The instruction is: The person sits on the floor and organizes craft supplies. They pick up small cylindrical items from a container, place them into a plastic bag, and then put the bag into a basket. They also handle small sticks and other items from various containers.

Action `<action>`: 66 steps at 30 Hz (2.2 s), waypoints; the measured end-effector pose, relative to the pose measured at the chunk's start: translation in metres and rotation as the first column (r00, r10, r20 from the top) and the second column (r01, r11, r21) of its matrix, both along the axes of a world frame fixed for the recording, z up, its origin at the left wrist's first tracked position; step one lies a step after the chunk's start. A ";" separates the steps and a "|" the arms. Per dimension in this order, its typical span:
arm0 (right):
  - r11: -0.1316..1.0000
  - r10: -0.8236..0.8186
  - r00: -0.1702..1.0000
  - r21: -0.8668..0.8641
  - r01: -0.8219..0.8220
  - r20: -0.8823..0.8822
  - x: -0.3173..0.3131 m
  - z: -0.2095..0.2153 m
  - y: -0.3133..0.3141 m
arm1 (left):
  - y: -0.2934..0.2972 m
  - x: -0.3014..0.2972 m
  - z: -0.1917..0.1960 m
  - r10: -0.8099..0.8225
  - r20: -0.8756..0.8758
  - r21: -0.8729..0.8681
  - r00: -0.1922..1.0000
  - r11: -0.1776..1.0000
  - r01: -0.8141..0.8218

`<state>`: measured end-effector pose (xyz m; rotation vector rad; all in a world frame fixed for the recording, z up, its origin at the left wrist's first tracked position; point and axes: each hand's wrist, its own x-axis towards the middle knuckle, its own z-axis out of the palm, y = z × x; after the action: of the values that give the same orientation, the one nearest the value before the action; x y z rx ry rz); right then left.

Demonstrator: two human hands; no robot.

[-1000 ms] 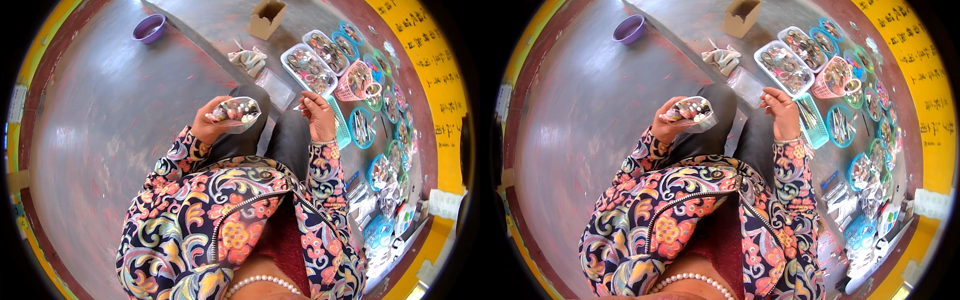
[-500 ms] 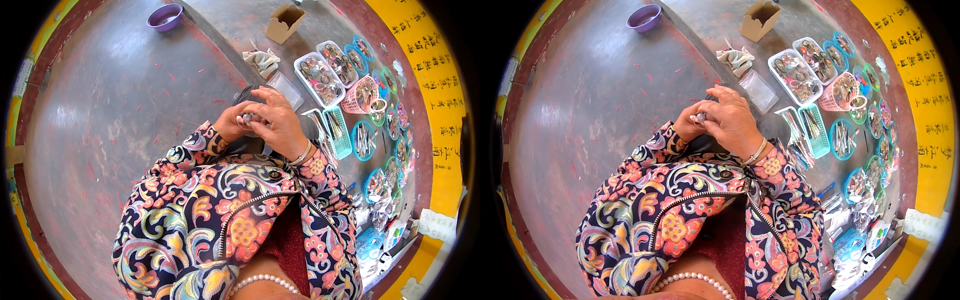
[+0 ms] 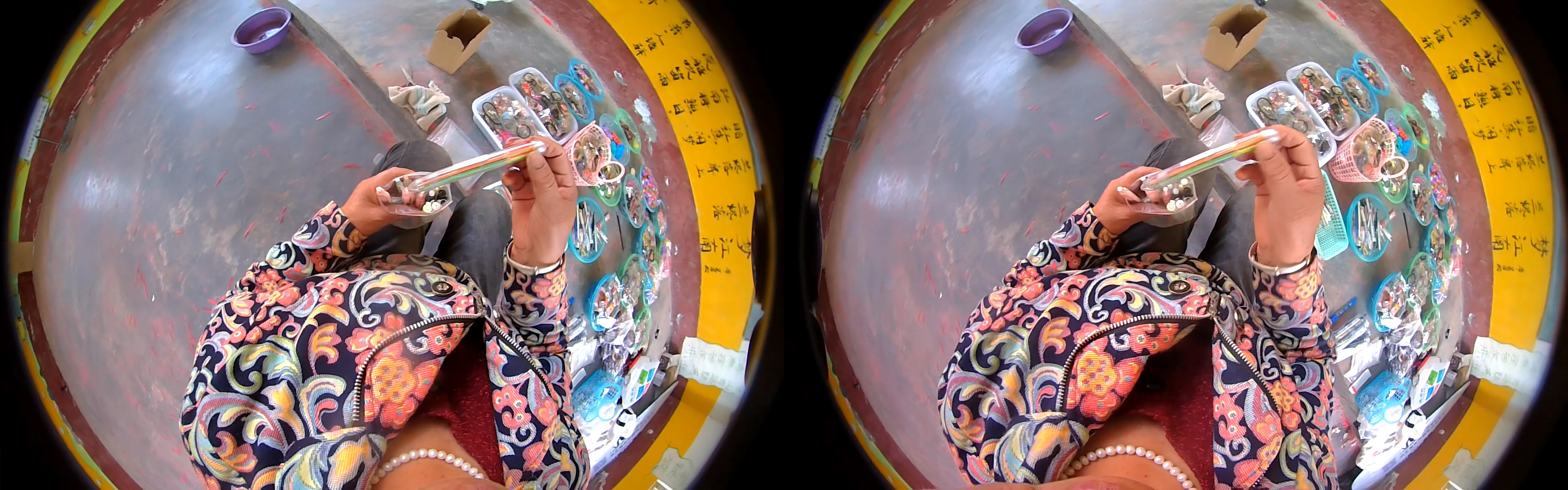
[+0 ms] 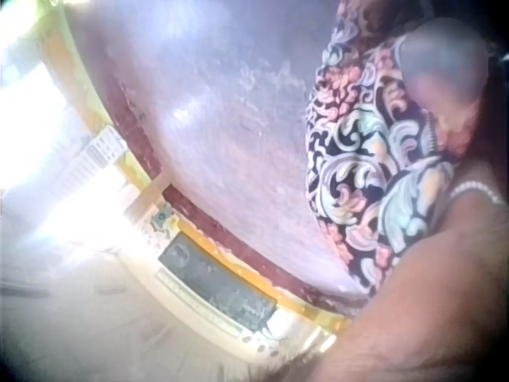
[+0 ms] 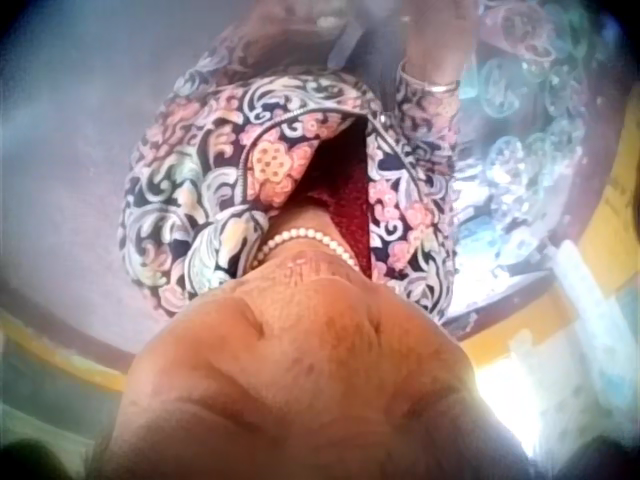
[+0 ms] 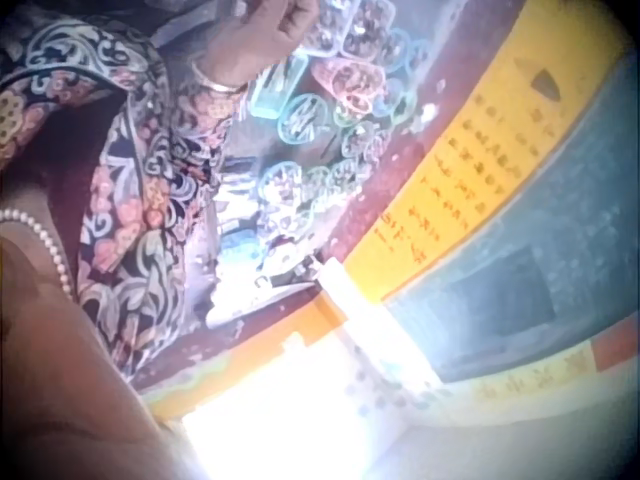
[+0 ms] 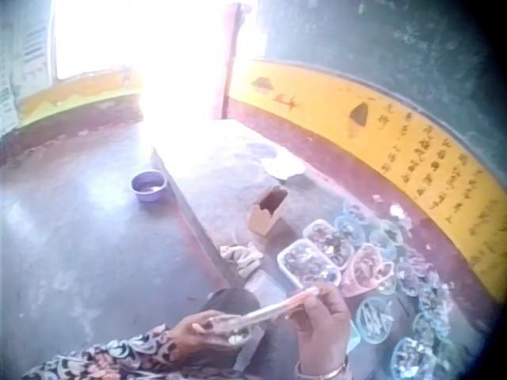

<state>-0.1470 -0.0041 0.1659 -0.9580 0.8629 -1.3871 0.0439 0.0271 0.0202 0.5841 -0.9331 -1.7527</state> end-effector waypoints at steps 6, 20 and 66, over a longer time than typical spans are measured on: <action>0.972 -0.060 0.951 0.236 -0.013 0.302 -0.039 -0.047 -0.012 | 0.000 0.000 0.004 0.013 0.089 -0.010 0.996 1.000 -0.013; 0.933 -0.210 0.925 0.348 0.093 0.318 -0.068 -0.070 -0.012 | -0.001 0.000 0.006 0.006 0.095 0.049 0.995 0.999 -0.010; 0.767 -0.350 0.935 0.592 0.248 0.061 -0.199 -0.237 -0.015 | -0.018 0.017 0.033 0.165 0.143 -0.191 0.976 0.972 -0.137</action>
<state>-0.3461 -0.0187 -0.0712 -0.2288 1.2531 -1.3238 0.0606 0.0086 0.0536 0.6650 -1.1151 -1.4836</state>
